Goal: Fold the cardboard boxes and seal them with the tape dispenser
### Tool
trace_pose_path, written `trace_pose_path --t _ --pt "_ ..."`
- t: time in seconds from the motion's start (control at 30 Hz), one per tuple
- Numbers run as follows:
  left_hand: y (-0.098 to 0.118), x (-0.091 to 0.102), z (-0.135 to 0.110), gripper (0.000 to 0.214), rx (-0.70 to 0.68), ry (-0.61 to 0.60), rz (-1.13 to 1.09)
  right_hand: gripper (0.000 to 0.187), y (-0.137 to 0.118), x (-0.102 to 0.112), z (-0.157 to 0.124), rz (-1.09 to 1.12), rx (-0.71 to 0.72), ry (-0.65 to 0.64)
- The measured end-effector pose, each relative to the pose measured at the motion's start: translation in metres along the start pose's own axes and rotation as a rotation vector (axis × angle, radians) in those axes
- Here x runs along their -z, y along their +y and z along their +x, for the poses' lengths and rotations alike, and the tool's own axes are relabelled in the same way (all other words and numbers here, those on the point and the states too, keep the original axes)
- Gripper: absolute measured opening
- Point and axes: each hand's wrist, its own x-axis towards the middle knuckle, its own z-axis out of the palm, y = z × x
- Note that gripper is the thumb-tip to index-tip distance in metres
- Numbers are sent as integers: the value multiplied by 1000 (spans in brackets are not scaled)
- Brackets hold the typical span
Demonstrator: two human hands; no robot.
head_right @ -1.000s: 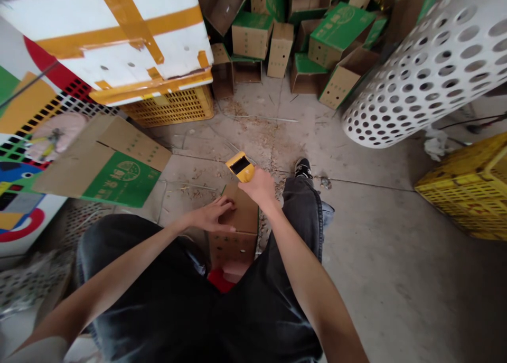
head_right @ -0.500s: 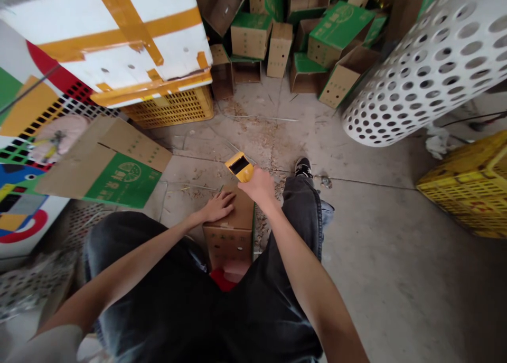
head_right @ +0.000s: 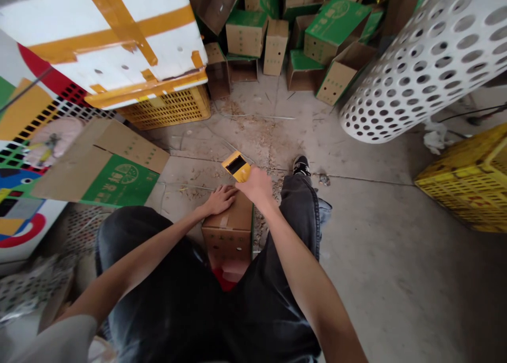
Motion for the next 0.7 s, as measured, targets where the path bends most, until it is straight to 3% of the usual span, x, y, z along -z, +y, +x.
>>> trace_pose_path --t 0.17,0.7 --pt "-5 1 3 48 -86 -42 -29 51 2 1 -1 -7 1 7" --pt "-2 7 4 37 -258 30 -2 51 4 2 -2 -11 20 -14"
